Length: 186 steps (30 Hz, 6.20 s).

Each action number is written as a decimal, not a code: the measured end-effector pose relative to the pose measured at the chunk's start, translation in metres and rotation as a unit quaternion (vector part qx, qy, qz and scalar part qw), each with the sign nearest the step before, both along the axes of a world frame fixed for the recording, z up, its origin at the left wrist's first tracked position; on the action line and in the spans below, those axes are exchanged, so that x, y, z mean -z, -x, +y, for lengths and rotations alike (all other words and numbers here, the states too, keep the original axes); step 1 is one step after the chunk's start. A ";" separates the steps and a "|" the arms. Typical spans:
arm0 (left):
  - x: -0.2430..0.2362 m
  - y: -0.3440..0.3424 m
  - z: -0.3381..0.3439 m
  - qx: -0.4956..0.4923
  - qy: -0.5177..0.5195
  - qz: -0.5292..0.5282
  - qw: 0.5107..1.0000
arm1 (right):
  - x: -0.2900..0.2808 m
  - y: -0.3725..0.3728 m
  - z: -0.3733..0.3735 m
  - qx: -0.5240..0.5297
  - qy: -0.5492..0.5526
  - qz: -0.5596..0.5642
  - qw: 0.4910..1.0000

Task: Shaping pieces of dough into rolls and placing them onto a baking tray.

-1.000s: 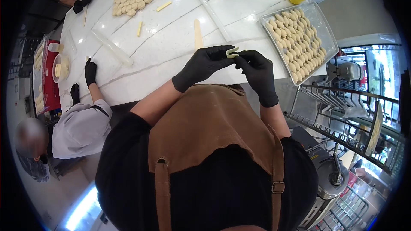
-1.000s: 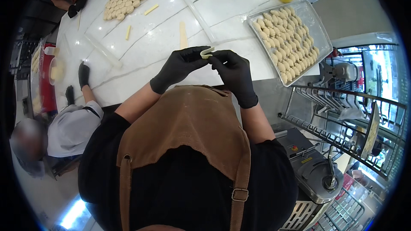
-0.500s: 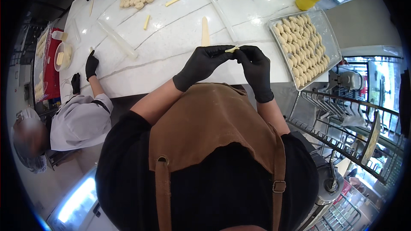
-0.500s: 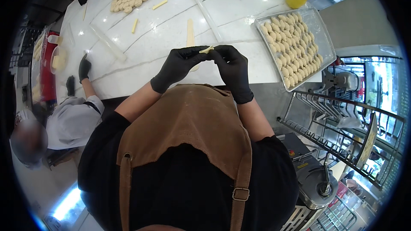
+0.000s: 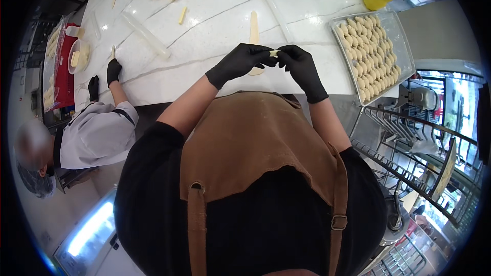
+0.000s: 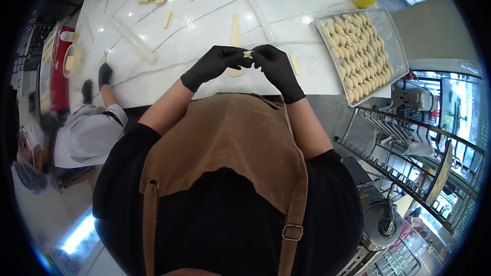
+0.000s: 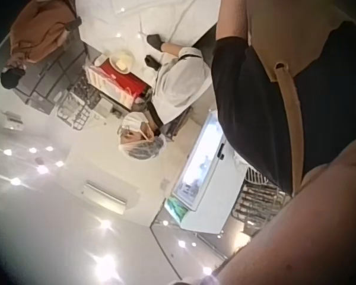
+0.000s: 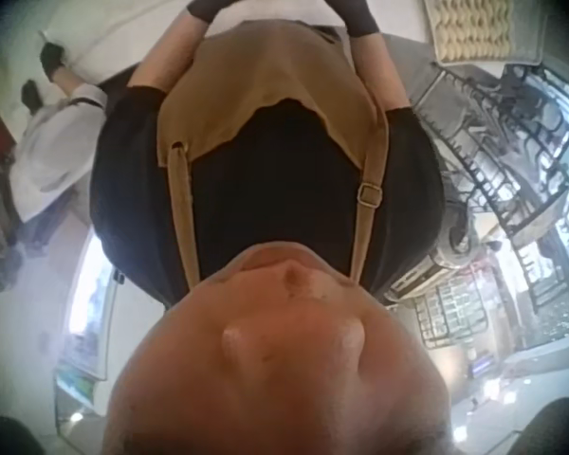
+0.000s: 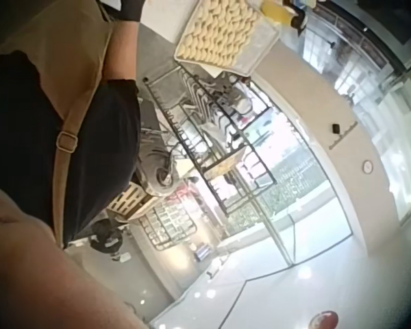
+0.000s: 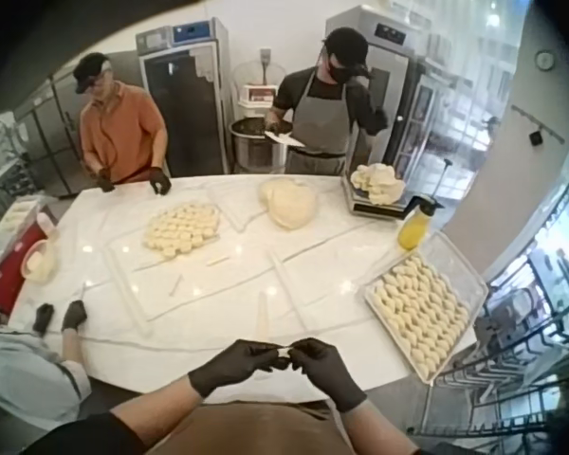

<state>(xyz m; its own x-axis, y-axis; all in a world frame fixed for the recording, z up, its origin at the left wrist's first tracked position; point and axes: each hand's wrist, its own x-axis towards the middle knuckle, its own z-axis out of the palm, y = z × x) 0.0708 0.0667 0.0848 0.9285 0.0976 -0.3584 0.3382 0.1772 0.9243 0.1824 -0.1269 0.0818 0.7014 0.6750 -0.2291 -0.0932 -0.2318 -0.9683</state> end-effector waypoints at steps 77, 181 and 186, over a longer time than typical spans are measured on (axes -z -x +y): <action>0.153 0.029 0.026 0.040 -0.544 -0.222 0.808 | 0.128 -0.008 0.031 -0.215 -0.029 -0.486 0.847; 0.124 -0.008 0.094 -0.259 -0.517 -0.038 0.815 | 0.116 -0.033 0.087 -0.257 0.166 -0.507 0.806; 0.130 0.053 0.064 -0.227 -0.488 -0.081 0.839 | 0.116 -0.039 0.086 -0.291 0.120 -0.536 0.783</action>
<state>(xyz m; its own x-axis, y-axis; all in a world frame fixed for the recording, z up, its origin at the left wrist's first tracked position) 0.0179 0.1307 -0.0447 0.7453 0.6275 0.2253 0.2958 -0.6140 0.7318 0.2210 -0.0413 -0.0342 0.1669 0.9797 0.1110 0.9326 -0.1204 -0.3402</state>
